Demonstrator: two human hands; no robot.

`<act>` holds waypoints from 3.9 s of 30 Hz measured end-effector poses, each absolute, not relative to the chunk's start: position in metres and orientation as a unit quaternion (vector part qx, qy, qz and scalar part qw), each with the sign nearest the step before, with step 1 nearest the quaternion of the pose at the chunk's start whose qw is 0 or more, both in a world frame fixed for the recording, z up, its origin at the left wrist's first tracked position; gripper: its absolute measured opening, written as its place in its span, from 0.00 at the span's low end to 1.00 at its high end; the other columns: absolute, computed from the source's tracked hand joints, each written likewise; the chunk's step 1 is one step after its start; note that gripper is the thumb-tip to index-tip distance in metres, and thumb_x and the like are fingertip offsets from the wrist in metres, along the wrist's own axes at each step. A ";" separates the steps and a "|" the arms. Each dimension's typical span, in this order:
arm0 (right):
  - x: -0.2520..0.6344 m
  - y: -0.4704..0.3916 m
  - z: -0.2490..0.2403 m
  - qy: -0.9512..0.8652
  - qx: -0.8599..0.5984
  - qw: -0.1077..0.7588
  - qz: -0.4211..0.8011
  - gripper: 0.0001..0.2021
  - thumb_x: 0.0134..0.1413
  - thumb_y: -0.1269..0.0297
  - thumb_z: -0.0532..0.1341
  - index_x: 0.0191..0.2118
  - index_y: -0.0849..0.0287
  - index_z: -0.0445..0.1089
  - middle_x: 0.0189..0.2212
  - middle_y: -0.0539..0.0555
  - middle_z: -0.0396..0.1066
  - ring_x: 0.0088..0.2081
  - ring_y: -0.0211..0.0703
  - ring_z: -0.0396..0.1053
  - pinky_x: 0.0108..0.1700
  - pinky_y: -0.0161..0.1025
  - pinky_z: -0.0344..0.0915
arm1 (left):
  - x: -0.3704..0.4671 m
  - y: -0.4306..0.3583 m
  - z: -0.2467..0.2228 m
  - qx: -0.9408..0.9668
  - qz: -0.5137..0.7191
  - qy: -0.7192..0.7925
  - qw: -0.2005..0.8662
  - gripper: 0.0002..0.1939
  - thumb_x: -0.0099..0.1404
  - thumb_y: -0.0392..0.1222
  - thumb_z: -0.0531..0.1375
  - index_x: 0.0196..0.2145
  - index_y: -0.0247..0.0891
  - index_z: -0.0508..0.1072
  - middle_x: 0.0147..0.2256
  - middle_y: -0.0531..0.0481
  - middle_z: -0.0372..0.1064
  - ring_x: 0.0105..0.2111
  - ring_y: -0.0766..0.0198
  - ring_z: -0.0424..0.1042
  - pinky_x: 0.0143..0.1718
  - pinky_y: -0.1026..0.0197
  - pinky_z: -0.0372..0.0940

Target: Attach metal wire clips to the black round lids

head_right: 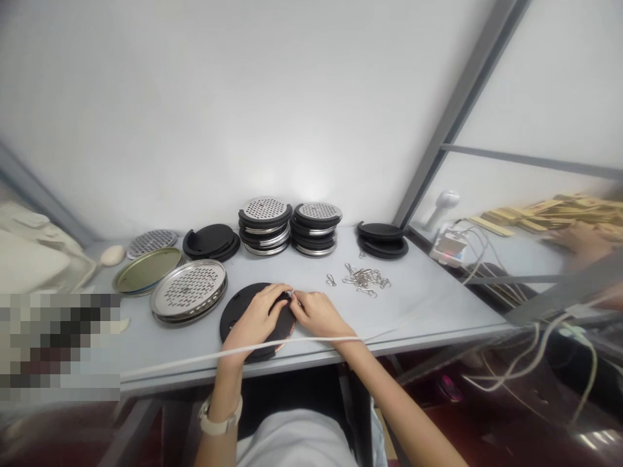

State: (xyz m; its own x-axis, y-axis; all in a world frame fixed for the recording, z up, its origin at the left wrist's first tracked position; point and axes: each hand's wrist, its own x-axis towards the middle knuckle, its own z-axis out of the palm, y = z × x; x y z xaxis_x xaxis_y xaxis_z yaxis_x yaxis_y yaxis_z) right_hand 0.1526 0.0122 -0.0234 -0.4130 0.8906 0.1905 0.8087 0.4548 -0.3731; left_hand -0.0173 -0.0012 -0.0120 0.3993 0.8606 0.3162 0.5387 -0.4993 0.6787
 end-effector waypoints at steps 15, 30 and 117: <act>0.151 0.010 -0.022 -0.820 -0.516 0.215 0.121 0.16 0.65 0.64 0.46 0.33 0.59 0.68 0.25 0.53 0.72 0.25 0.39 0.67 0.30 0.33 0.52 | -0.018 0.000 -0.014 0.804 0.334 0.431 0.238 0.16 0.68 0.32 0.48 0.50 0.42 0.67 0.49 0.46 0.67 0.52 0.59 0.65 0.55 0.53 0.59; 0.154 0.011 -0.022 -0.838 -0.499 0.188 0.115 0.16 0.66 0.65 0.46 0.38 0.60 0.70 0.29 0.56 0.75 0.29 0.41 0.70 0.32 0.34 0.54 | -0.018 -0.002 -0.013 0.799 0.330 0.442 0.239 0.16 0.68 0.32 0.48 0.51 0.42 0.65 0.51 0.46 0.66 0.53 0.60 0.63 0.56 0.52 0.58; 0.155 0.014 -0.026 -0.836 -0.495 0.205 0.121 0.13 0.68 0.63 0.45 0.40 0.59 0.64 0.26 0.53 0.71 0.27 0.41 0.68 0.30 0.33 0.53 | -0.019 -0.001 -0.012 0.793 0.327 0.457 0.234 0.14 0.69 0.34 0.48 0.51 0.41 0.64 0.51 0.46 0.63 0.53 0.59 0.63 0.57 0.52 0.57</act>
